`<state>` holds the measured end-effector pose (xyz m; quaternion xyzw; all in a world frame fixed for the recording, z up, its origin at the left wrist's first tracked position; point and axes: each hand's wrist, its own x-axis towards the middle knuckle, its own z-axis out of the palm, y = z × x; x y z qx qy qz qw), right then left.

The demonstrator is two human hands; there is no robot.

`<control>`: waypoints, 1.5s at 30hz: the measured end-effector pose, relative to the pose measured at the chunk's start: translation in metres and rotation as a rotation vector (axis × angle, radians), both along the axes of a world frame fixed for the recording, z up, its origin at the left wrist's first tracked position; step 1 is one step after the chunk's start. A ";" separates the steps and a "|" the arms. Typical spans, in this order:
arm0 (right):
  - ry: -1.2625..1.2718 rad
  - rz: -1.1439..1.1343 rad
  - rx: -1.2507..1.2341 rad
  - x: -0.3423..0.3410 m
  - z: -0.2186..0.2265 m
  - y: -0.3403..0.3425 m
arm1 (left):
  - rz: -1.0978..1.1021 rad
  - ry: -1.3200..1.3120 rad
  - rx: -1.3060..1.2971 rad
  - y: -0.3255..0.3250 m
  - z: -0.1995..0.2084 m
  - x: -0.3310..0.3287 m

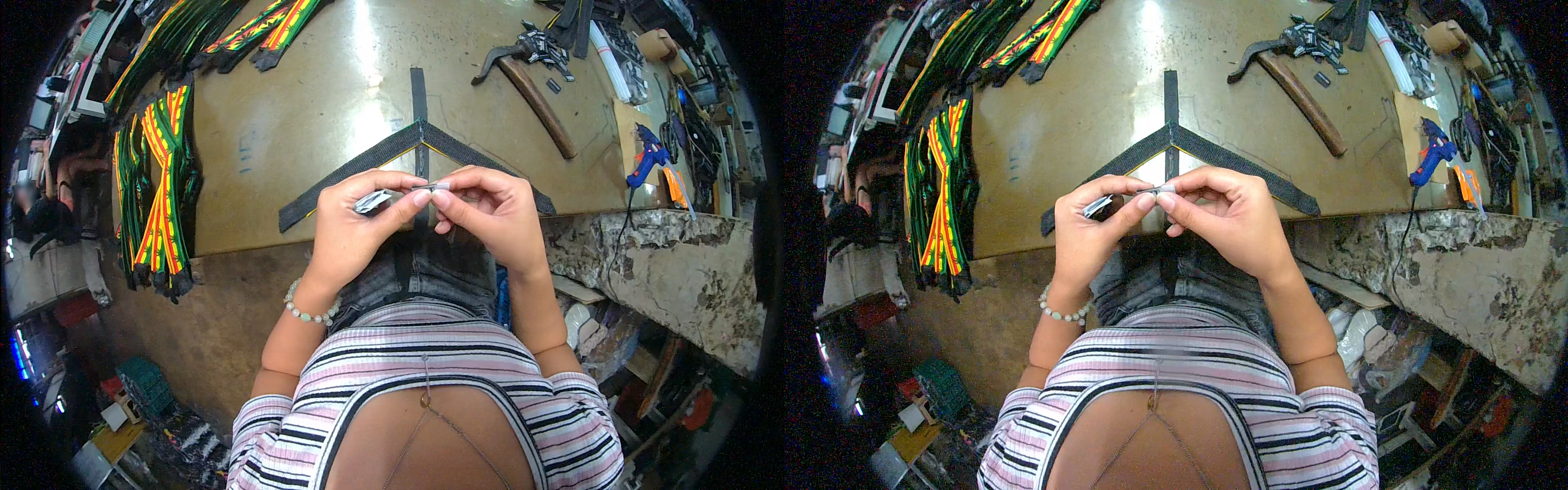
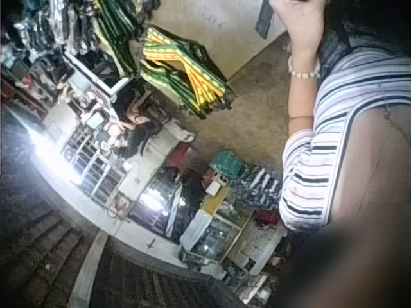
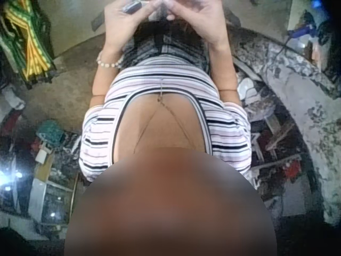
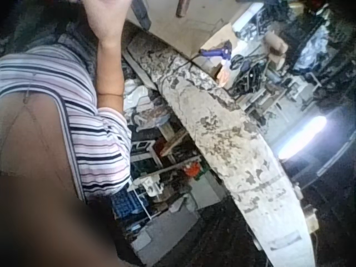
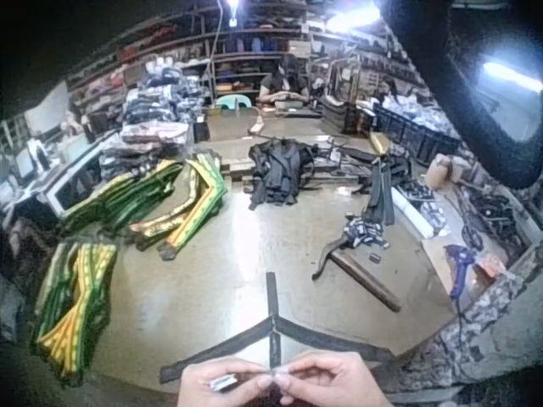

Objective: The person assembles straps by applying hot glue to black webbing, attaching colorful patterned fabric, and securing small white rectangular pieces. The person repeatedly folds and presses the components together on a workbench.

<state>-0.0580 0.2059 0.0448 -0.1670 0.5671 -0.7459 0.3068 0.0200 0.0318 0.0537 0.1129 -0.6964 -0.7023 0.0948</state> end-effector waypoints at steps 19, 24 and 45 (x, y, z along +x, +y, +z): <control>0.221 0.132 0.483 -0.057 -0.006 -0.015 | 0.103 0.011 -0.494 -0.007 -0.030 -0.029; 0.462 0.200 0.671 -0.096 -0.018 -0.040 | 0.139 -0.040 -0.799 -0.009 -0.043 -0.051; 1.277 0.322 0.741 0.002 -0.013 0.001 | 0.113 -0.144 -0.744 -0.001 -0.042 -0.040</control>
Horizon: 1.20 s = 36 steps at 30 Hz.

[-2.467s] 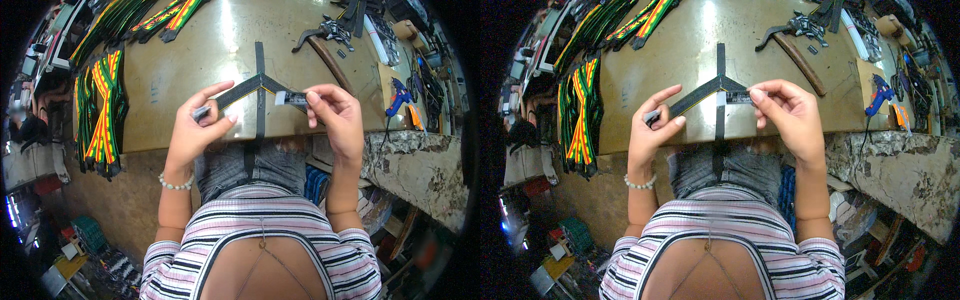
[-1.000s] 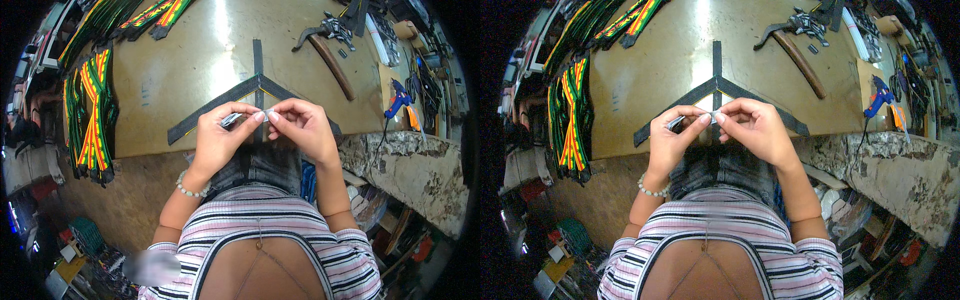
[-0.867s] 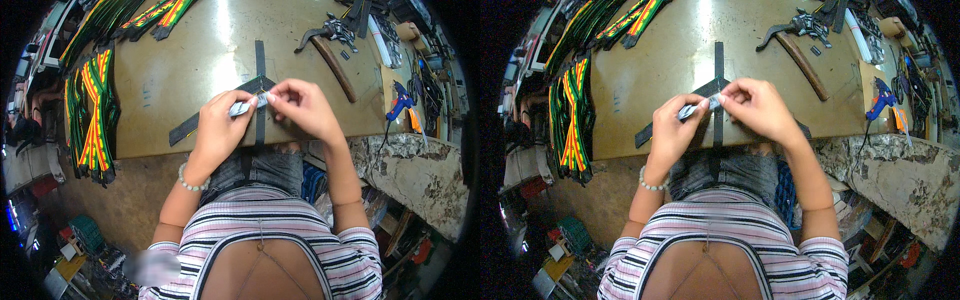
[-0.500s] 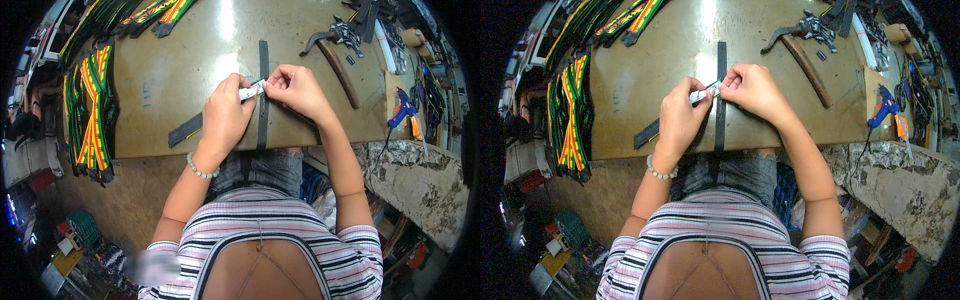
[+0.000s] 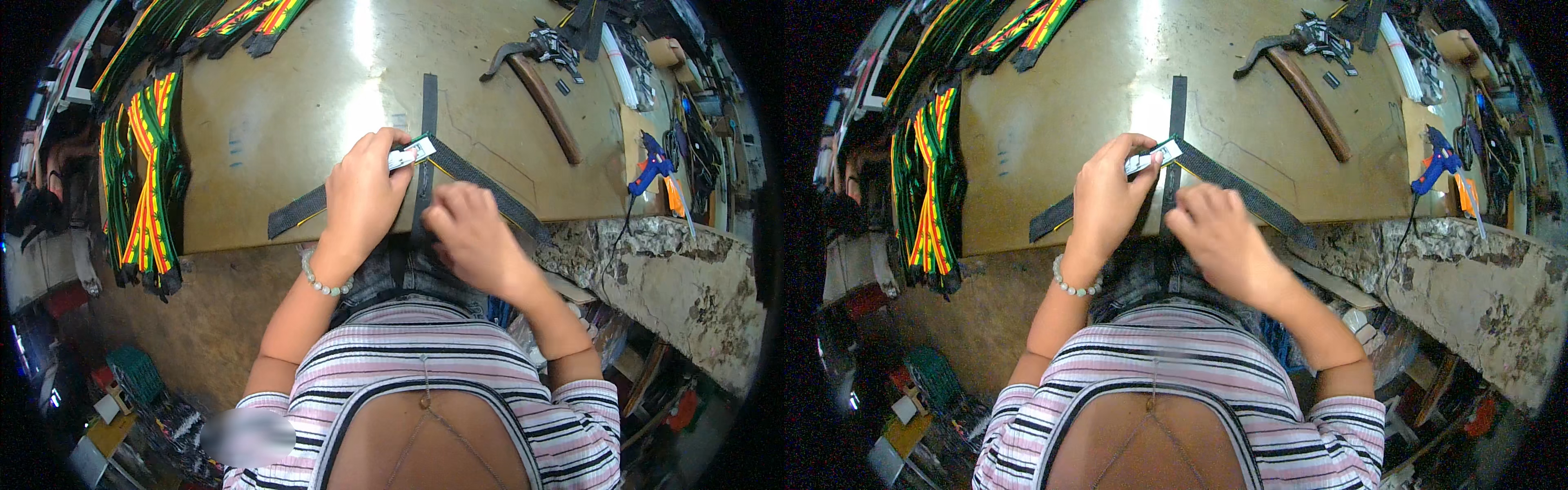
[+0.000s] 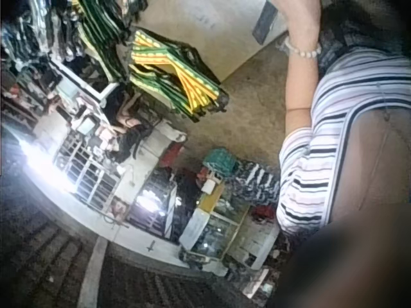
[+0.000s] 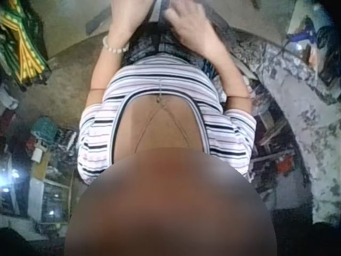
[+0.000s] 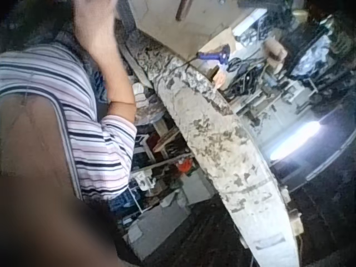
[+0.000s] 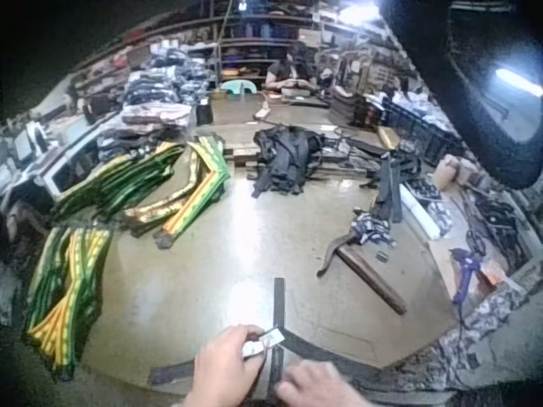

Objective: The person assembles straps by applying hot glue to black webbing, attaching colorful patterned fabric, and securing small white rectangular pieces. The person repeatedly folds and presses the components together on a workbench.

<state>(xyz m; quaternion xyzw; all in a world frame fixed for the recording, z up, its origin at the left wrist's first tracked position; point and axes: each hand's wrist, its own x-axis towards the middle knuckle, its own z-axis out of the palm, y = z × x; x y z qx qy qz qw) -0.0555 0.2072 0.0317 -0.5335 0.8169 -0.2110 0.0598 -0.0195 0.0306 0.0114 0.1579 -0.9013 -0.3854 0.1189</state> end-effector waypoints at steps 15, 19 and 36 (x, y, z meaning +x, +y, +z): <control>-0.701 -0.131 -0.270 -0.107 -0.017 -0.028 | -0.036 0.037 -0.062 0.001 -0.004 0.006; -0.703 -0.142 -0.213 -0.117 -0.028 -0.033 | -0.054 0.059 -0.069 -0.001 -0.006 0.006; -0.109 -0.140 -0.115 -0.169 0.006 -0.064 | -0.135 -0.077 -0.424 0.020 -0.002 0.004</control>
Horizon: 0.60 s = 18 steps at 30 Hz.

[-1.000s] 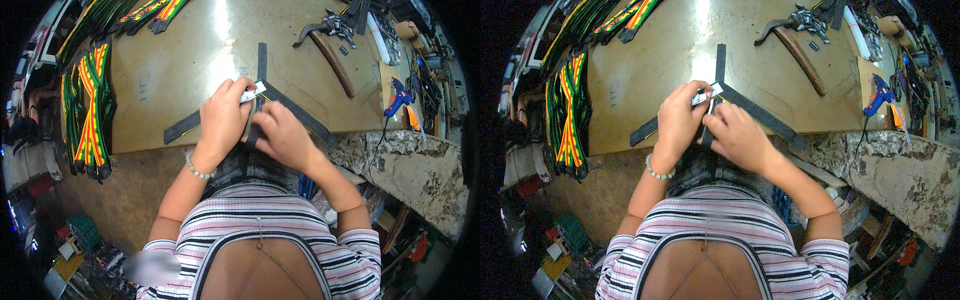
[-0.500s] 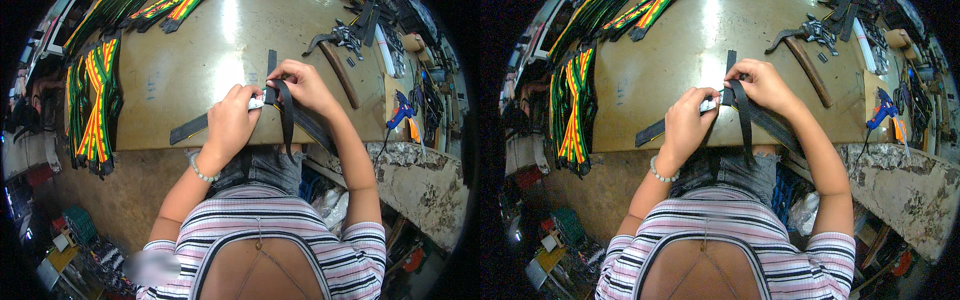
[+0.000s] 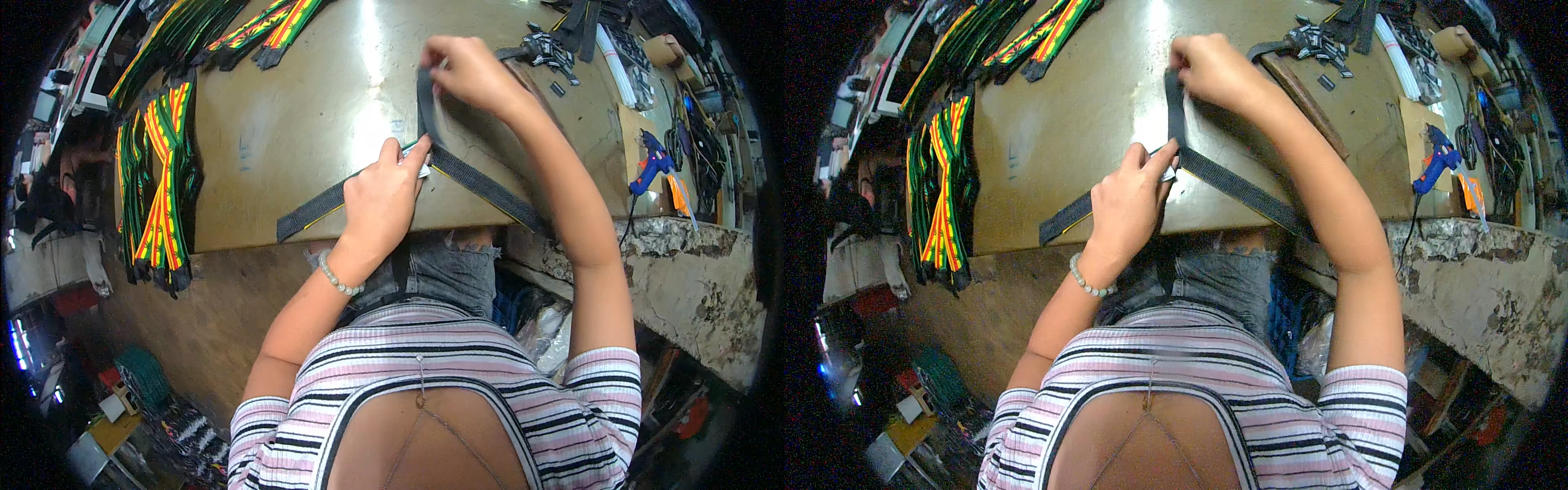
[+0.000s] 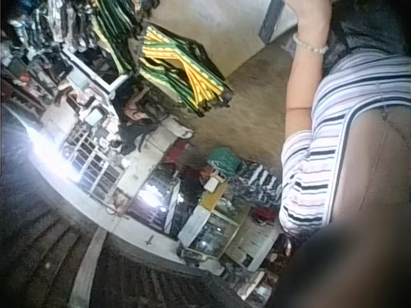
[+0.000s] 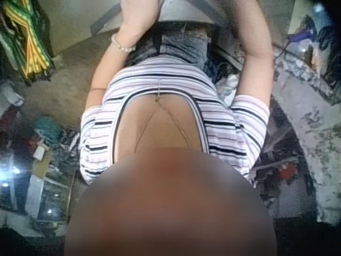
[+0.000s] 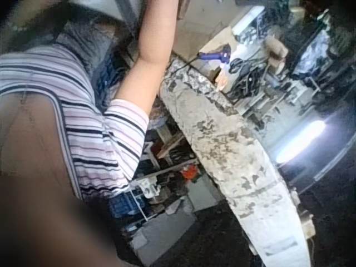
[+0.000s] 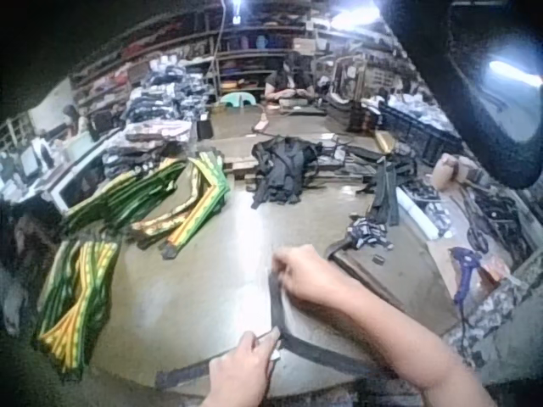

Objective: The person assembles straps by applying hot glue to black webbing, attaching colorful patterned fabric, and securing small white rectangular pieces. The person repeatedly folds and presses the components together on a workbench.

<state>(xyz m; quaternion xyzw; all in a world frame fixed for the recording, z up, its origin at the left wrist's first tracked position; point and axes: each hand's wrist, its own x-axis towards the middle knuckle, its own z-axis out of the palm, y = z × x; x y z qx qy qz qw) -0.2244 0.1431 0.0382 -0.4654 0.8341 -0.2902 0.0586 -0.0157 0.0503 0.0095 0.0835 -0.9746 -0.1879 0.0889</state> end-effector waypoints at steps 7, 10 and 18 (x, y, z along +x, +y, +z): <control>0.661 -0.501 0.075 0.019 -0.045 0.099 | -0.011 -0.061 0.086 -0.008 0.007 -0.008; 0.345 -0.522 0.025 0.020 -0.027 0.110 | -0.035 -0.017 0.192 -0.014 0.007 -0.009; -0.180 -0.426 -0.127 0.149 0.012 0.071 | 0.124 0.159 0.394 -0.028 0.007 0.017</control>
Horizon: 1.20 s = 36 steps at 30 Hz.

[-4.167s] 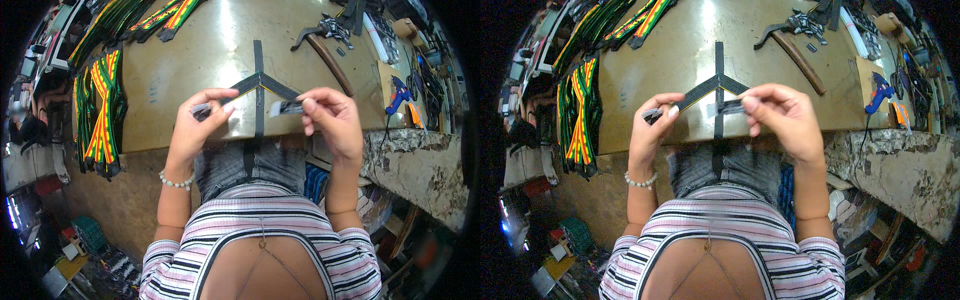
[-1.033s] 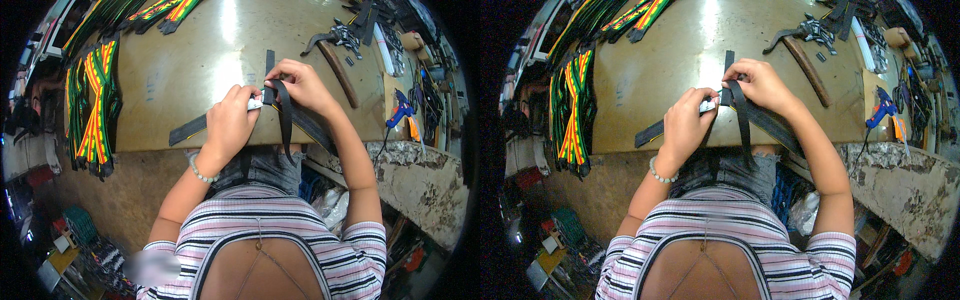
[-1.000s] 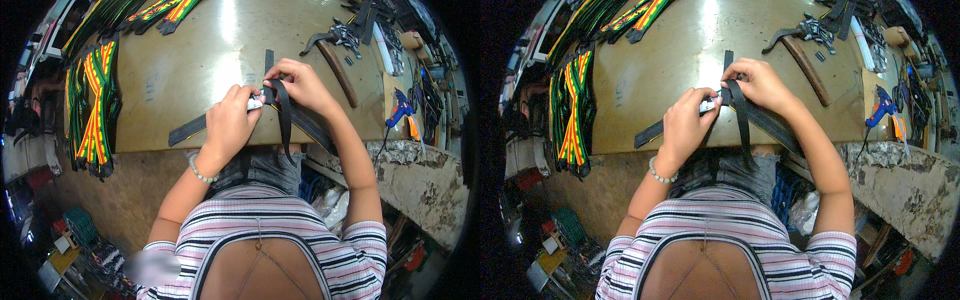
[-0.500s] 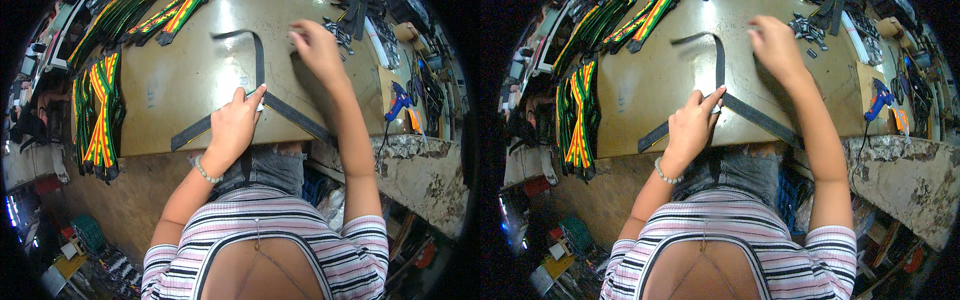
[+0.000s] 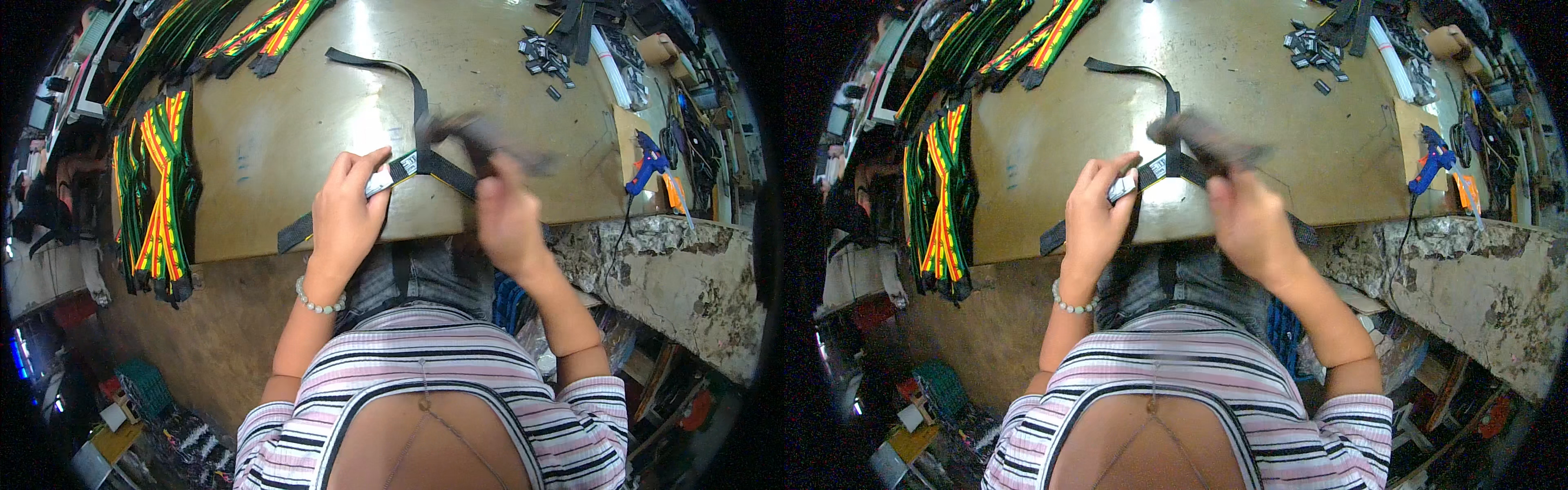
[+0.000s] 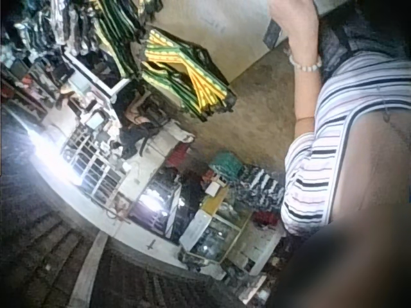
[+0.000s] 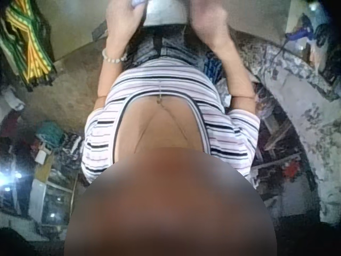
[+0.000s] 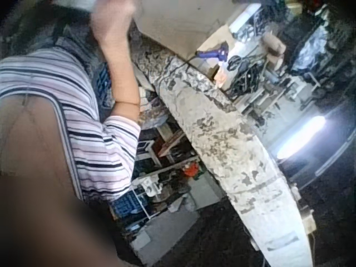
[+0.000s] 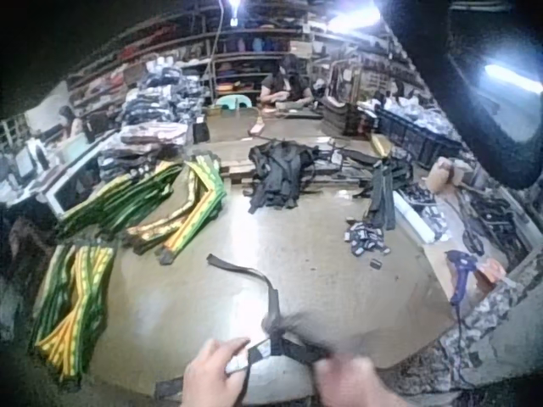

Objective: The person assembles straps by applying hot glue to black webbing, attaching colorful patterned fabric, and securing small white rectangular pieces. The person repeatedly folds and presses the components together on a workbench.

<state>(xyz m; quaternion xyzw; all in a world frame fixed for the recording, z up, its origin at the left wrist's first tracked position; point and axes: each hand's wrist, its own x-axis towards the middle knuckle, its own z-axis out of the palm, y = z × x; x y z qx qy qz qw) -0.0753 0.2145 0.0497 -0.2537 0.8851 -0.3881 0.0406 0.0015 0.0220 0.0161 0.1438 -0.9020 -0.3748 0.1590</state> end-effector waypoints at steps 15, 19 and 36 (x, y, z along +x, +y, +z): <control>0.276 -0.087 0.230 -0.023 -0.018 0.023 | -0.049 -0.061 -0.126 0.000 -0.001 0.005; 0.393 -0.146 0.481 -0.050 -0.022 0.025 | -0.062 -0.089 -0.088 0.001 0.003 0.006; 0.127 0.022 -0.431 -0.243 0.126 0.017 | 0.015 0.278 -0.050 -0.025 0.000 0.027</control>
